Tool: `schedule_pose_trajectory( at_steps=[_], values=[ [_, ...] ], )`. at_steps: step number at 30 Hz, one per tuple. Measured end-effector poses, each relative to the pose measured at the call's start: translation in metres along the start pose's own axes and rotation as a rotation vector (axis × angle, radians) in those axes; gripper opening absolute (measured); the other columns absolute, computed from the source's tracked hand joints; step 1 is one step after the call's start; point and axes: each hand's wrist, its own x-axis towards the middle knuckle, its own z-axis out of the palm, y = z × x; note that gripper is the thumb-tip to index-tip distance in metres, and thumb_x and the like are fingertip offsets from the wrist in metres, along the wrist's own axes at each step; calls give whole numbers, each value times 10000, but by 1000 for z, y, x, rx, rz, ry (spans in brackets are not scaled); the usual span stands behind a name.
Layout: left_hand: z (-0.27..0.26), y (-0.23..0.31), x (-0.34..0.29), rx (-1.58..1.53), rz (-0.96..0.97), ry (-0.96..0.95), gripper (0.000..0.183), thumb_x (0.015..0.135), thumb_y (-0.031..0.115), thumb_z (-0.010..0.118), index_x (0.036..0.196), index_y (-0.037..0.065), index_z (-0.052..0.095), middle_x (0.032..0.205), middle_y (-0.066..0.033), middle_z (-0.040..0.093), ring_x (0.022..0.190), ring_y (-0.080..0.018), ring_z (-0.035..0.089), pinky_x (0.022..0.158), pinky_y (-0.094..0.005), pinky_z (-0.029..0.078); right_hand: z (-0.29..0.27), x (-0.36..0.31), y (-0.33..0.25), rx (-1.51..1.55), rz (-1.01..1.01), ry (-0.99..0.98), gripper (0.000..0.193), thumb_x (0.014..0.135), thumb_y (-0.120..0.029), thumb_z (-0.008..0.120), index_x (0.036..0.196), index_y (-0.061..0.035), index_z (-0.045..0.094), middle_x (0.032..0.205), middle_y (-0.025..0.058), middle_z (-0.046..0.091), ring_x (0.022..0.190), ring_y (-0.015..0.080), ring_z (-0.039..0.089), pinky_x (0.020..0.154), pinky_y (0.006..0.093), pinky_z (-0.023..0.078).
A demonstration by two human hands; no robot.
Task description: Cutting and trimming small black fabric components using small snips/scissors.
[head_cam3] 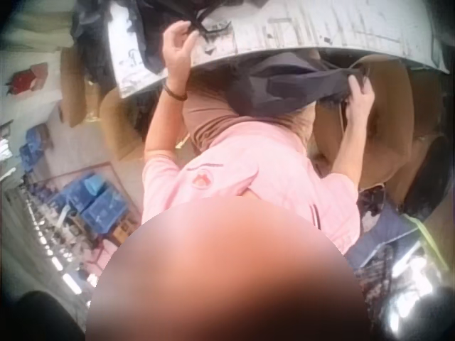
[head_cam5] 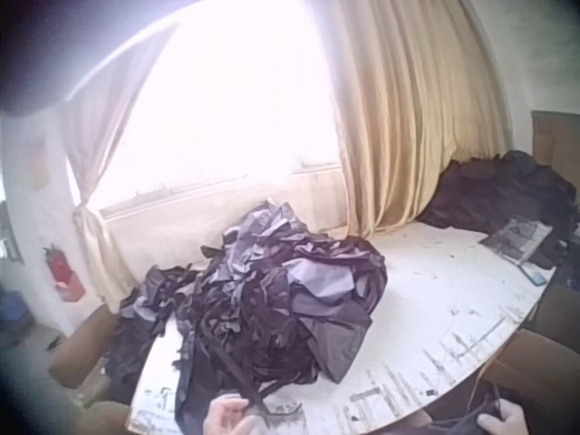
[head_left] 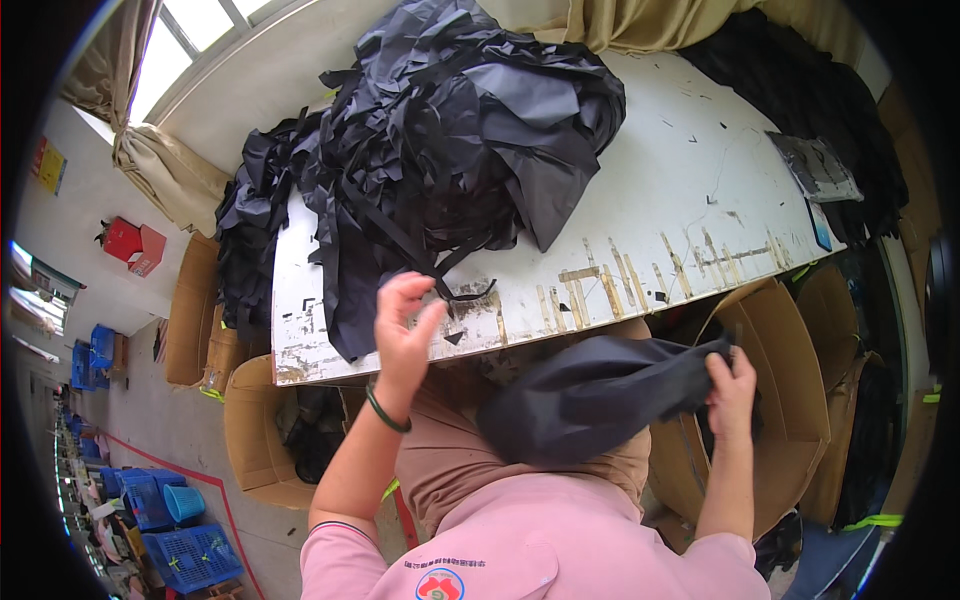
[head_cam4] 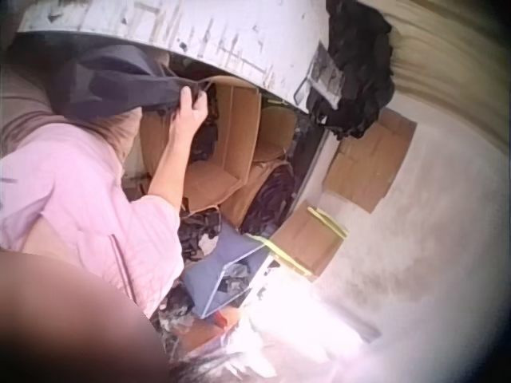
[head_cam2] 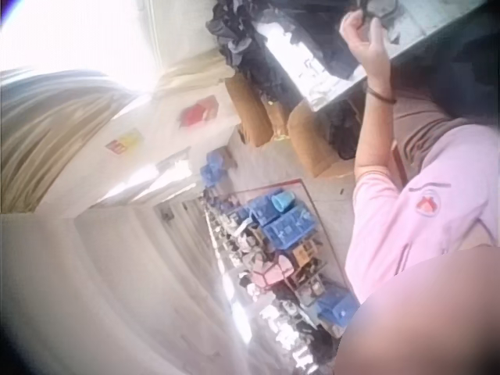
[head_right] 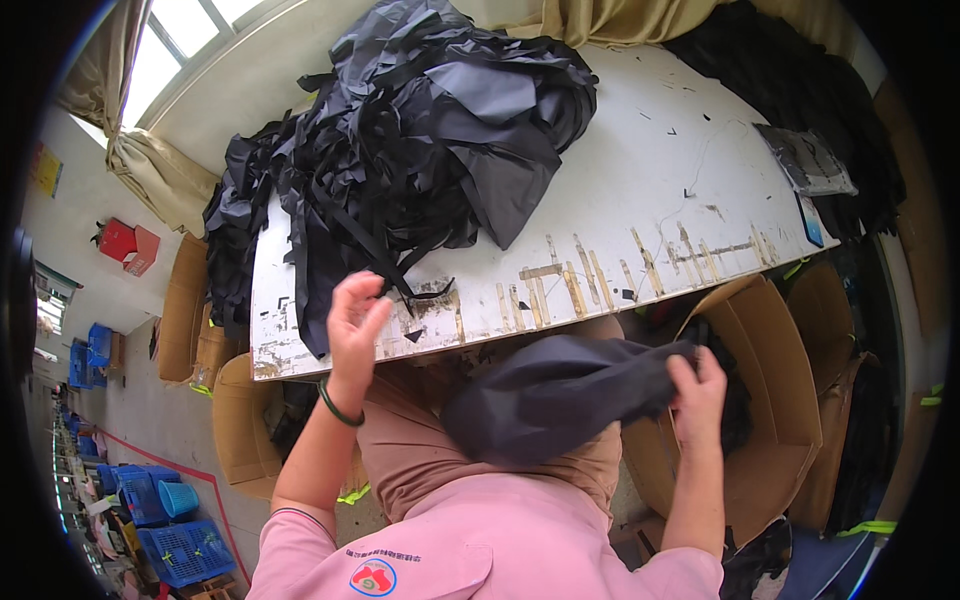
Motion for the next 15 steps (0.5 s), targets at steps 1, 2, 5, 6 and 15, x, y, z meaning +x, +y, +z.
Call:
schedule_pose_trajectory(
  at_steps=[1, 2, 5, 6, 15],
  values=[
    [-22, -21, 24, 182, -18, 185, 339, 782, 117, 715, 1094, 54, 597, 1205, -120, 516, 1108, -207, 498, 923, -310, 402, -45, 11, 8, -38, 1, 181, 132, 884, -153, 639, 974, -67, 598, 736, -63, 557, 478, 3, 423, 390, 167, 307],
    [-49, -44, 48, 433, 108, 339, 346, 781, 129, 721, 1091, 45, 594, 1209, -128, 515, 1101, -206, 501, 919, -317, 406, -90, 18, 22, -73, -15, 324, 169, 892, -203, 645, 1001, -82, 603, 697, -78, 534, 434, -9, 361, 361, 165, 261],
    [-123, -105, 95, 725, 43, 690, 371, 774, 156, 743, 1077, 10, 587, 1089, -127, 589, 955, -183, 568, 825, -328, 460, -201, 18, 70, -98, 3, 643, 223, 890, -288, 662, 998, -97, 623, 602, -90, 451, 418, 5, 328, 369, 188, 242],
    [-137, -109, 102, 722, 47, 693, 371, 774, 156, 743, 1077, 10, 587, 1089, -127, 589, 955, -183, 568, 825, -328, 460, -242, 8, 95, -178, 48, 731, 237, 892, -297, 661, 976, -77, 627, 616, -66, 488, 418, 24, 358, 364, 203, 253],
    [-88, -55, 108, 931, 279, 303, 299, 796, 155, 709, 1046, 34, 599, 943, -102, 638, 915, -232, 596, 818, -358, 465, -282, -13, 169, -751, -167, 777, 385, 960, -267, 554, 1080, 94, 614, 1019, 205, 665, 965, 283, 626, 891, 348, 458]
  ],
)
